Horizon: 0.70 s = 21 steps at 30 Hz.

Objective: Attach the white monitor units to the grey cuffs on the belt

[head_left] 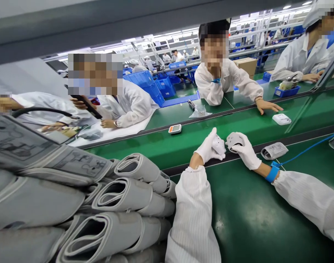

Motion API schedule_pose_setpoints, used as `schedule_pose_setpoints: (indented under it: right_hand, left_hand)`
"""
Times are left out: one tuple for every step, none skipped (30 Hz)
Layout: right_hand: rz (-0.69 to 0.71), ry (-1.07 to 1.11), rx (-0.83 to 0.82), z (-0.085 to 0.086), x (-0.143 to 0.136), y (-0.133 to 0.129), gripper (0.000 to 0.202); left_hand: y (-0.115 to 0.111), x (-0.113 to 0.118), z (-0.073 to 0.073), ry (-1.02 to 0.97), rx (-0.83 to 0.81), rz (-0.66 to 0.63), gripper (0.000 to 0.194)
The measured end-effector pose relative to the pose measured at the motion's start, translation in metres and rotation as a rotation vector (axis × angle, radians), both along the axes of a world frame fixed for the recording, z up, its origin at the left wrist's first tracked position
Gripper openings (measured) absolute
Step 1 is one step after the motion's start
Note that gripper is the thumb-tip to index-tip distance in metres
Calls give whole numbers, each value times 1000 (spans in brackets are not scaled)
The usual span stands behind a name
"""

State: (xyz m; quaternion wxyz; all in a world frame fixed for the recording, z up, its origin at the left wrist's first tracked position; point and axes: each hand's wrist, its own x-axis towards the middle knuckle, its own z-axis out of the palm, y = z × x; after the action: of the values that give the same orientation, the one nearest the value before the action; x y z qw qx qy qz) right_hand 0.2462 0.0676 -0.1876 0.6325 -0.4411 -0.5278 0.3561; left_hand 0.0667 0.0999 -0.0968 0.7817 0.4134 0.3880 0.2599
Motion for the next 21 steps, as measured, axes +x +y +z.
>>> schedule_pose_setpoints:
  right_hand:
    - [-5, -6, 1, 0, 0, 0, 85]
    - [3, -7, -6, 1, 0, -1, 86]
    - [16, -9, -15, 3, -1, -2, 87]
    - [31, -20, -21, 6, -2, -4, 88]
    - [43, -33, -27, 8, -3, -6, 88]
    - [52, -49, -31, 11, -4, -8, 89]
    - [57, -65, -36, 13, -5, -10, 89]
    - [61, -79, -39, 15, -5, -11, 89]
    - [62, -85, -40, 15, -6, -12, 89]
    - [64, -84, -41, 16, -6, -13, 88]
    - [66, -82, -43, 15, -6, -13, 88]
    - [67, -84, -46, 15, -6, -13, 89]
    - [65, -90, -49, 14, -6, -14, 89]
    - [60, -102, -50, 14, -5, -14, 90]
    - [53, -122, -50, 14, -5, -15, 91]
    - [45, -145, -47, 15, -5, -16, 90]
    - [37, -168, -41, 16, -5, -16, 90]
    - [28, -191, -34, 17, -5, -17, 88]
    - [19, -217, -29, 18, -5, -18, 87]
    - [9, -244, -27, 19, -6, -19, 86]
    - [-1, -270, -29, 20, -6, -20, 86]
  left_hand:
    - [1, 1, -2, 8, 18, 19, 78]
    - [2, 1, -4, 16, 38, 38, 77]
    - [3, 2, -6, 24, 54, 52, 75]
    - [4, 2, -8, 32, 67, 60, 73]
    - [5, 2, -9, 40, 75, 62, 72]
    - [5, 2, -11, 50, 78, 58, 71]
    - [5, 2, -12, 61, 80, 54, 70]
    - [5, 2, -12, 74, 85, 51, 70]
    - [4, 2, -12, 86, 92, 52, 70]
    - [3, 2, -12, 97, 101, 54, 69]
    - [1, 2, -11, 106, 111, 59, 69]
    - [0, 1, -10, 111, 122, 65, 69]
    - [-1, 1, -9, 115, 132, 71, 69]
    - [-2, 1, -8, 119, 140, 74, 69]
    - [-3, 0, -7, 123, 147, 76, 68]
    - [-3, 0, -6, 128, 152, 75, 68]
    - [-4, 0, -5, 134, 158, 73, 67]
    - [-4, -1, -4, 139, 161, 70, 67]
    - [-5, 0, -2, 150, 169, 63, 67]
    - [-5, 0, -1, 171, 185, 51, 68]
    - [-6, 0, 0, 203, 209, 36, 70]
